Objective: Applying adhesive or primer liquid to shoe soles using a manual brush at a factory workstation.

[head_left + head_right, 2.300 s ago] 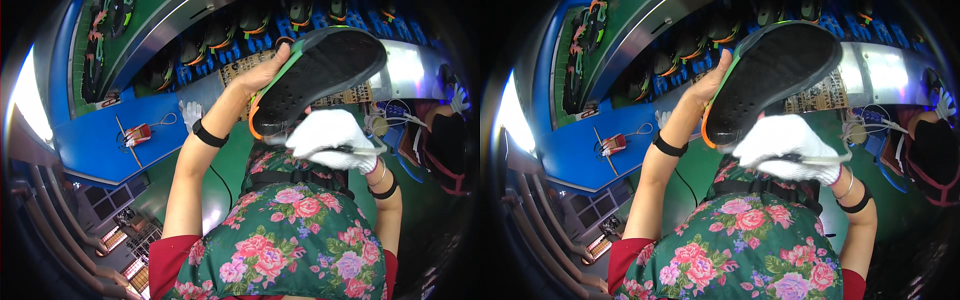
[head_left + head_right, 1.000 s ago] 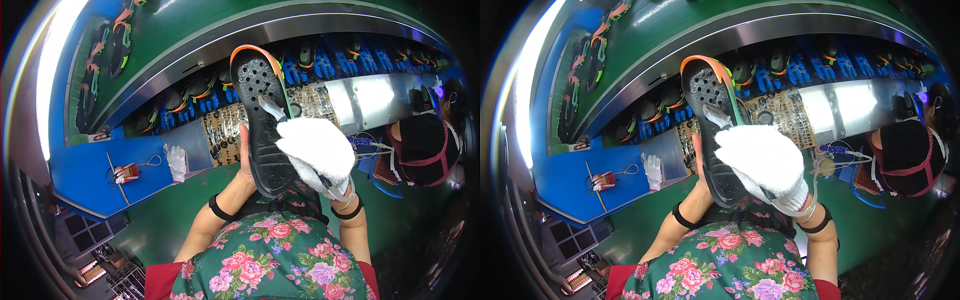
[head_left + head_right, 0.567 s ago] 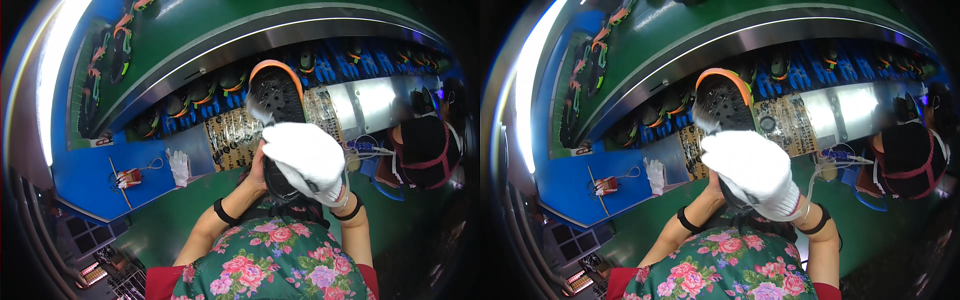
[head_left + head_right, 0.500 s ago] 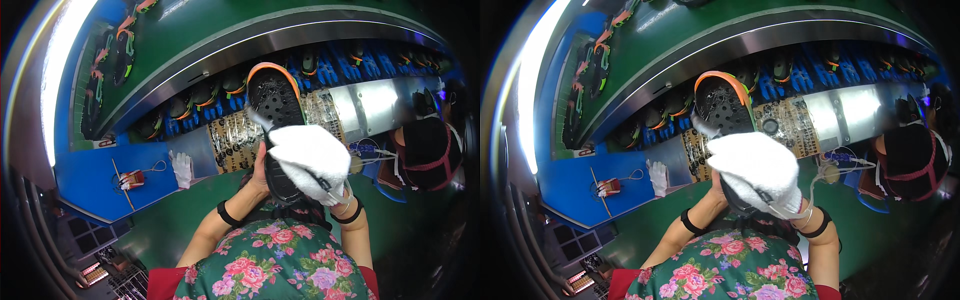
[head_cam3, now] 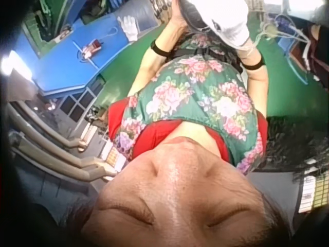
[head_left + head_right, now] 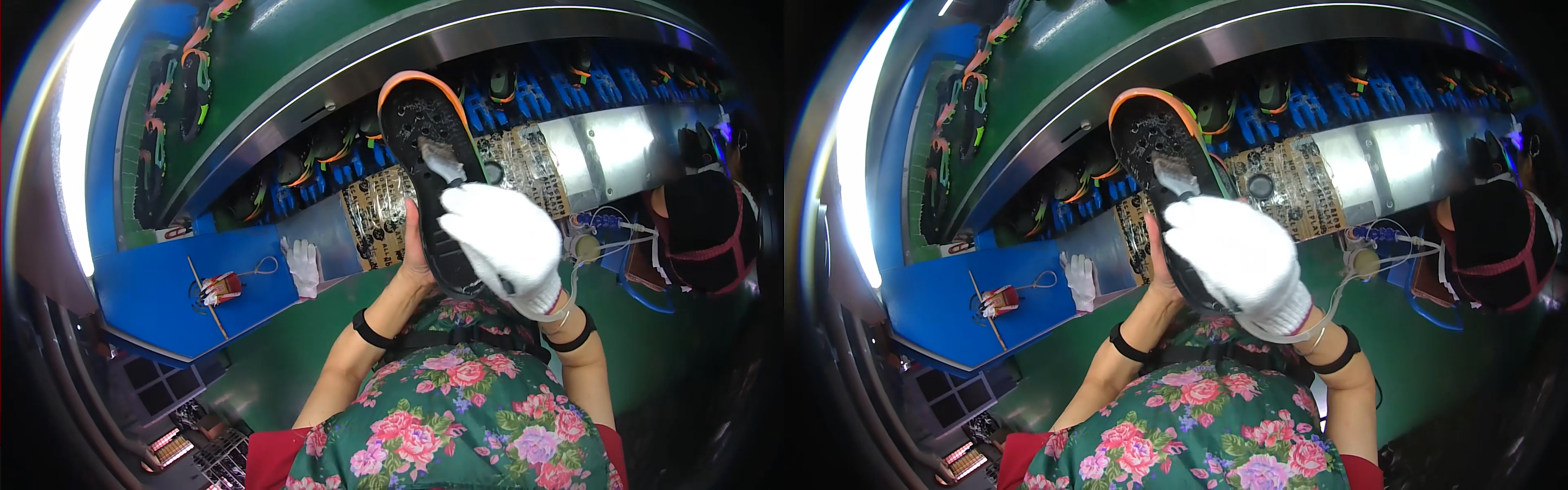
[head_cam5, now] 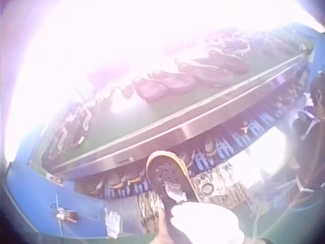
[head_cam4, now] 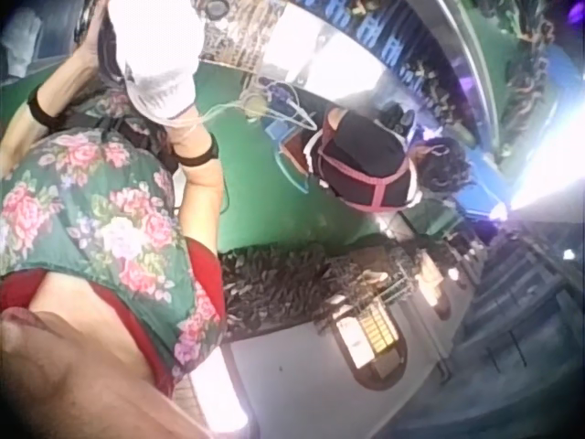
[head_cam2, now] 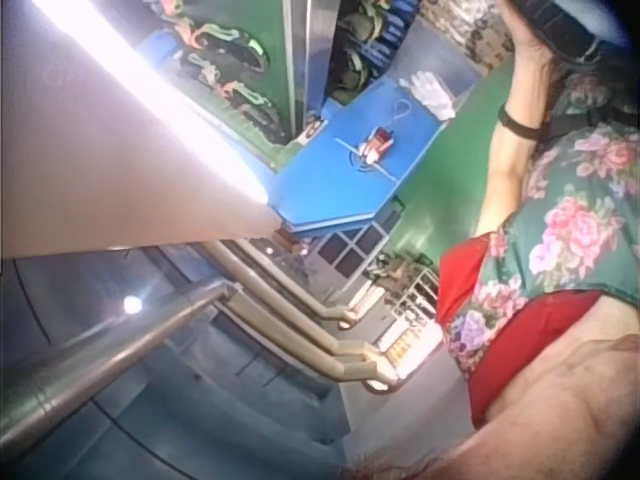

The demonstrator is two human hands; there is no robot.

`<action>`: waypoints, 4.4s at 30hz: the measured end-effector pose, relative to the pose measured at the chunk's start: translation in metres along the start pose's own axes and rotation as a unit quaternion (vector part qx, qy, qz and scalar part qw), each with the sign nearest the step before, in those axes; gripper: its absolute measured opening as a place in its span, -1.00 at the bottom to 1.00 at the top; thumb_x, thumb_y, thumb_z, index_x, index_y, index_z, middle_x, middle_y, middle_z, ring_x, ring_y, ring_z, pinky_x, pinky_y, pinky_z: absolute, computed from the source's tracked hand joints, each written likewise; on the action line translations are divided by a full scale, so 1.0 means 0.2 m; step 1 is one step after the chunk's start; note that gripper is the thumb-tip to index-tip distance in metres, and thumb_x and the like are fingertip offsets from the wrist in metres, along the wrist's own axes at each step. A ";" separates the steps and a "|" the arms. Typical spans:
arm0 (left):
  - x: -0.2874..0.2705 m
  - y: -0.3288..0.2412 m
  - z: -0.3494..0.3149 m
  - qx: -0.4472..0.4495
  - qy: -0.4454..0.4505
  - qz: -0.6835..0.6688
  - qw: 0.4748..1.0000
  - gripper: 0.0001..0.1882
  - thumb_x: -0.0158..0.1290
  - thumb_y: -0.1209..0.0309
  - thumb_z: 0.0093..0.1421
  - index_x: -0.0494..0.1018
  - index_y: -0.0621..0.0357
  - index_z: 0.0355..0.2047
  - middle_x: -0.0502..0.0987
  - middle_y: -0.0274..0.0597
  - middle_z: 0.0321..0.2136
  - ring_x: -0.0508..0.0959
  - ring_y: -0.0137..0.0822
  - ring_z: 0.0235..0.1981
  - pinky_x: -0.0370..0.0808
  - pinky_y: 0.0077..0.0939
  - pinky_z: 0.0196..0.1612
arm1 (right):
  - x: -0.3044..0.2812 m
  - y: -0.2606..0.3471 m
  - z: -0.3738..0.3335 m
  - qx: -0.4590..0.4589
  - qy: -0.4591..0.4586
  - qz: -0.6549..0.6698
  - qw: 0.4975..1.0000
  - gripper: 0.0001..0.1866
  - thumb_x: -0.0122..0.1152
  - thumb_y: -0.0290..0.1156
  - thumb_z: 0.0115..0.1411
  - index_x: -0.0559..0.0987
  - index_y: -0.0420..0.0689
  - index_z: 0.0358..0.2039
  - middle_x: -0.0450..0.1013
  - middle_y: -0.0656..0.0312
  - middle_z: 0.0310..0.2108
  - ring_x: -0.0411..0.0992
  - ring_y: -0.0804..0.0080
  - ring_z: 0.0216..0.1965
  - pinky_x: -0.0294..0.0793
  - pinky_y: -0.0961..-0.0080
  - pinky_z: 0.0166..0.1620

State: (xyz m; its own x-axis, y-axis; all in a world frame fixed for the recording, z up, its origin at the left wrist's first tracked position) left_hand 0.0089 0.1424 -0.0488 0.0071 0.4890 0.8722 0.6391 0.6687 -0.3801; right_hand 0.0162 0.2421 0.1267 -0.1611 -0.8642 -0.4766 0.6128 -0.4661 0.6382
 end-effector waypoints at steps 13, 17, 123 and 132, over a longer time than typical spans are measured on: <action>0.16 -0.10 0.12 0.014 0.101 -0.071 0.992 0.22 -0.36 -0.64 0.15 0.06 0.14 0.48 0.28 0.04 0.37 0.39 0.18 0.31 0.45 0.21 0.27 | 0.09 -0.01 -0.10 0.035 -0.008 0.116 0.993 -0.72 0.46 -0.60 0.01 0.75 -0.09 -0.21 0.67 0.08 -0.15 0.65 0.13 -0.09 0.63 0.32 -0.02; 0.23 -0.16 0.12 0.073 0.081 -0.093 0.990 0.14 -0.33 -0.59 0.20 0.13 0.13 0.44 0.31 0.03 0.33 0.47 0.19 0.19 0.54 0.23 0.16 | 0.00 -0.06 -0.08 0.039 -0.048 0.151 0.987 -0.76 0.46 -0.61 0.03 0.76 -0.11 -0.24 0.68 0.07 -0.17 0.66 0.13 -0.14 0.64 0.30 -0.06; 0.04 -1.88 0.04 0.449 -0.027 -0.110 0.886 -0.23 -0.03 0.02 0.41 0.12 0.40 0.37 0.19 0.17 0.38 0.22 0.02 0.42 0.24 -0.04 0.45 | 0.46 -0.61 -0.48 0.393 -0.071 0.468 0.788 -0.77 0.35 -0.76 0.05 0.72 -0.37 -0.24 0.66 -0.08 -0.16 0.64 0.27 -0.17 0.66 0.44 -0.07; 0.36 -1.68 0.72 0.326 -0.252 0.613 0.674 -0.49 0.22 0.17 0.29 0.43 0.20 0.14 0.51 0.04 0.00 0.50 -0.01 0.05 0.56 -0.03 0.10 | 0.43 -0.67 -0.58 0.424 -0.137 0.498 0.744 -0.77 0.33 -0.76 0.09 0.71 -0.36 -0.20 0.66 -0.10 -0.14 0.64 0.28 -0.18 0.66 0.45 -0.08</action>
State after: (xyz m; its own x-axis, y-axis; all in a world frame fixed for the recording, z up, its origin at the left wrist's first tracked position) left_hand -0.3166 0.0329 0.0972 -0.1437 0.9162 -0.3741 -0.0847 -0.3880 -0.9177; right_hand 0.0101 0.2530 -0.0705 -0.1775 -0.8129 0.5547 -0.1551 0.5797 0.7999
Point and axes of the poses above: each hand's wrist, its own z-axis towards the middle knuckle, its own x-axis out of the palm, y = z × x, the point moved 10 cm from there along z, towards the middle knuckle
